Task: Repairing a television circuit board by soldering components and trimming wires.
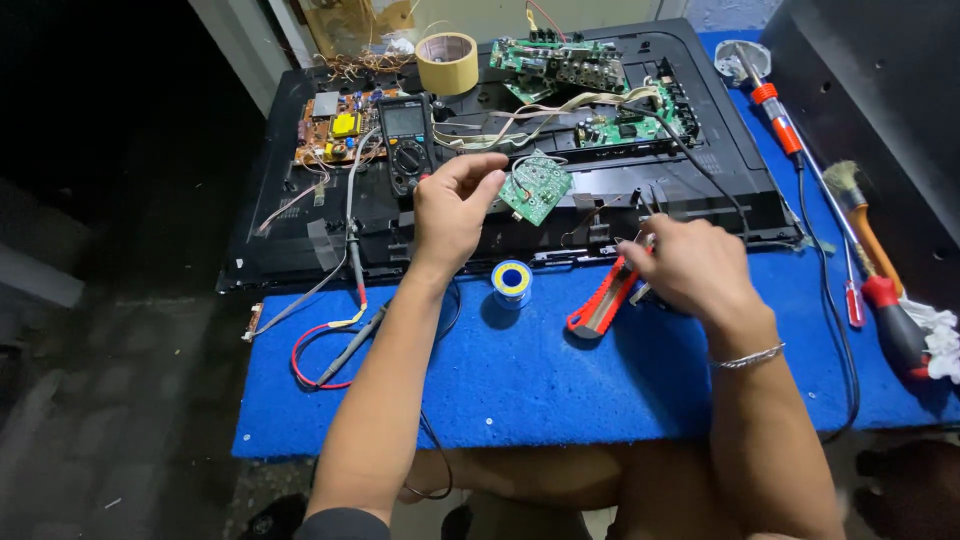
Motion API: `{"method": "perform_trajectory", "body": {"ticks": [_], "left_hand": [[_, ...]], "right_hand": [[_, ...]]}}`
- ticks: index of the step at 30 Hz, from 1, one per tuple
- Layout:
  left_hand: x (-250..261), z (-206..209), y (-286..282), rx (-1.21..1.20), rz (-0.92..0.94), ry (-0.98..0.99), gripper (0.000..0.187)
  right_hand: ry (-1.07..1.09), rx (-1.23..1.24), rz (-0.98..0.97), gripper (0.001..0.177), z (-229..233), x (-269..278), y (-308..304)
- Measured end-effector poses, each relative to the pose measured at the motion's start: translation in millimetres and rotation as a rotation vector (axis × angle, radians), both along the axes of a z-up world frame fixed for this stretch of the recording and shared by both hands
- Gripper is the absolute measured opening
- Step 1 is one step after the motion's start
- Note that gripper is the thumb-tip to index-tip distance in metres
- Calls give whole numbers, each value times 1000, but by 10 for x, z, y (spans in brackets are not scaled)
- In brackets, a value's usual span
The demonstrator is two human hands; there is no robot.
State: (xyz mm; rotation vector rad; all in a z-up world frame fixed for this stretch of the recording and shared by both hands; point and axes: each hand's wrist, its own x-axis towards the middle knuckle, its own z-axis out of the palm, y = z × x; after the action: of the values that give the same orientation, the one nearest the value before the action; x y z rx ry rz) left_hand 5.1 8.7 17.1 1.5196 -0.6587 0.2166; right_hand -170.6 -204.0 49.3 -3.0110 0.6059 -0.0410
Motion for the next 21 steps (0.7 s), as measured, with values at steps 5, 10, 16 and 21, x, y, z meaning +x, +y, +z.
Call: {"method": "perform_trajectory", "body": {"ticks": [5, 10, 16, 21], "left_hand": [[6, -106, -117, -110, -67, 137, 15], [13, -141, -128, -196, -161, 231, 15], [-103, -42, -92, -293, -251, 317, 18], [-33, -94, -112, -331, -260, 327, 20]], "right_hand": [[10, 11, 112, 51, -107, 63, 248], [-58, 111, 126, 46, -351, 168, 206], [-73, 123, 133, 41, -323, 176, 227], [-106, 188, 96, 32, -319, 151, 256]]}}
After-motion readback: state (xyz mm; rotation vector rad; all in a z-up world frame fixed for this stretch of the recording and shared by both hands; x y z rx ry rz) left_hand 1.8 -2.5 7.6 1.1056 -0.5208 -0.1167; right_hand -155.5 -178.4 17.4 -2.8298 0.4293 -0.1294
